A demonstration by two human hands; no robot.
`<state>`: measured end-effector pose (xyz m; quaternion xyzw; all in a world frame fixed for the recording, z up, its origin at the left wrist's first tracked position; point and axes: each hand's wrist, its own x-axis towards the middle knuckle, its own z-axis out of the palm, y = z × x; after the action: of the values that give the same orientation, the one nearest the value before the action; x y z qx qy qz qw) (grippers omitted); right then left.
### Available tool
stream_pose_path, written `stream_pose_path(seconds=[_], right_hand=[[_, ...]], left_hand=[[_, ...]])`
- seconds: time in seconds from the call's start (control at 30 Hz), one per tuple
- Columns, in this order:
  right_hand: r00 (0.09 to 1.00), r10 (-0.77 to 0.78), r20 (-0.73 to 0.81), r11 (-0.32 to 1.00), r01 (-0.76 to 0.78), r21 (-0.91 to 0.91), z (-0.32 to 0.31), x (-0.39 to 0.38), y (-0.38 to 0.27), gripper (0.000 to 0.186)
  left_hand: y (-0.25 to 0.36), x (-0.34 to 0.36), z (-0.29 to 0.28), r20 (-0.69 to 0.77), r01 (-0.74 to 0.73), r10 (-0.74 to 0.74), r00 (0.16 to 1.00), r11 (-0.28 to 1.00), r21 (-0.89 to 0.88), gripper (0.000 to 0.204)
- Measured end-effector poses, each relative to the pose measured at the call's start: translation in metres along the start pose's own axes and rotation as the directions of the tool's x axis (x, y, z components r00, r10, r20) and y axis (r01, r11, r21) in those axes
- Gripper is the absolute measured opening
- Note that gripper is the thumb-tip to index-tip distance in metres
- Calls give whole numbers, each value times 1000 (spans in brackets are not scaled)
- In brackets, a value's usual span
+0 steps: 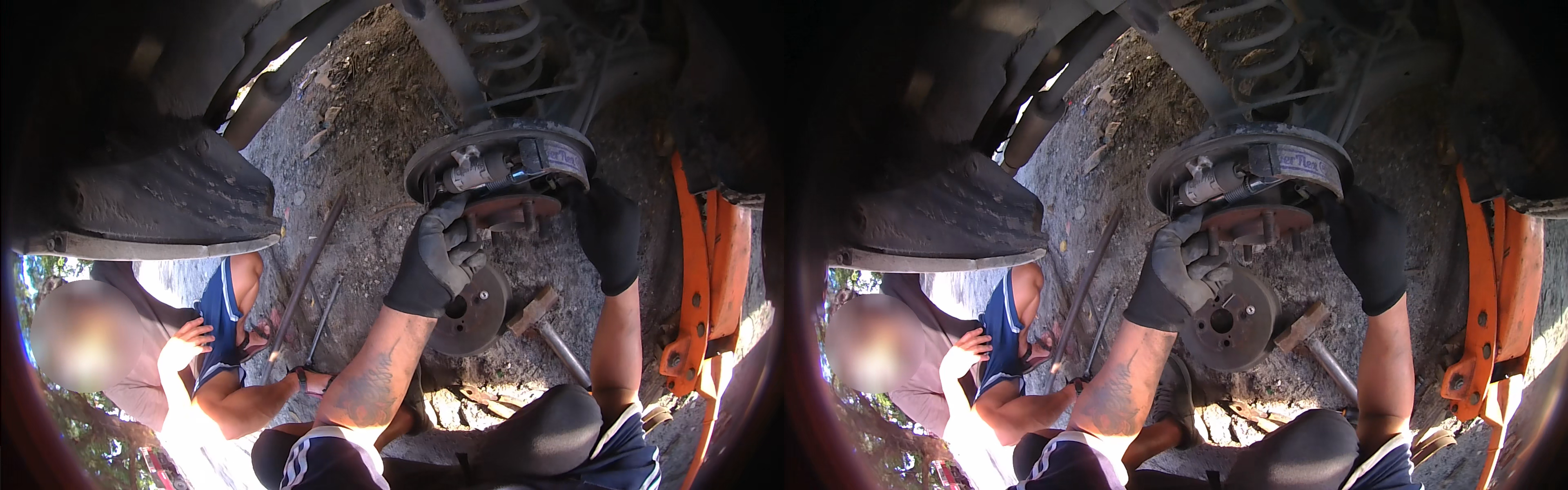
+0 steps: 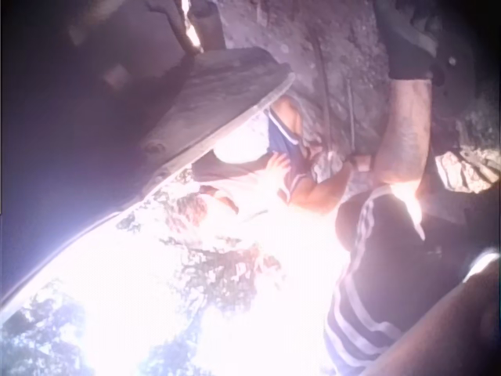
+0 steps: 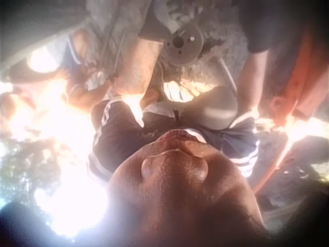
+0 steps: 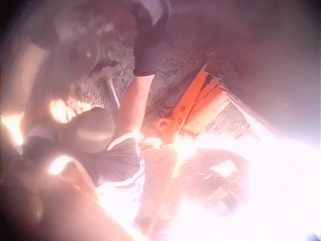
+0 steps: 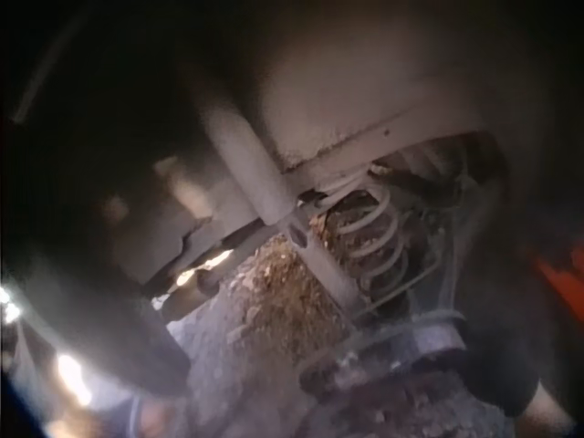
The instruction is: The person removes a brake drum, cleans a brake shoe with a rag, and installs it into the brake assembly using pliers and a hammer. The person then uses pliers to adjust components within the assembly.
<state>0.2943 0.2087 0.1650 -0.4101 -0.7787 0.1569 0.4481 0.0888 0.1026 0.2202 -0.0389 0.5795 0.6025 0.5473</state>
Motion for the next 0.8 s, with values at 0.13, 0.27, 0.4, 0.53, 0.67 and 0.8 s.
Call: stream_pose_path(seconds=[0.13,0.27,0.4,0.53,0.67,0.8], right_hand=[[1000,-21,18,999,21,-47,-1,2,-2,15],[1000,-6,-6,1000,6,-19,-1,1,-1,14],[1000,-26,-15,999,25,-23,-1,1,-3,15],[1000,3,-15,1000,-3,28,-2,1,-8,12],[999,49,-16,988,-46,147,-3,-1,-10,12],[1000,-4,-30,978,10,207,-12,4,3,18]], left_hand=[[-6,7,-4,9,8,-8,1000,999,-47,21],[-9,1,3,27,23,-21,999,998,-55,19],[-3,-2,0,59,-5,3,998,1000,30,25],[-1,-2,1,22,-17,16,1000,999,50,29],[-3,-8,5,-40,-34,35,999,999,10,28],[-10,-6,5,21,-92,92,995,995,-30,21]])
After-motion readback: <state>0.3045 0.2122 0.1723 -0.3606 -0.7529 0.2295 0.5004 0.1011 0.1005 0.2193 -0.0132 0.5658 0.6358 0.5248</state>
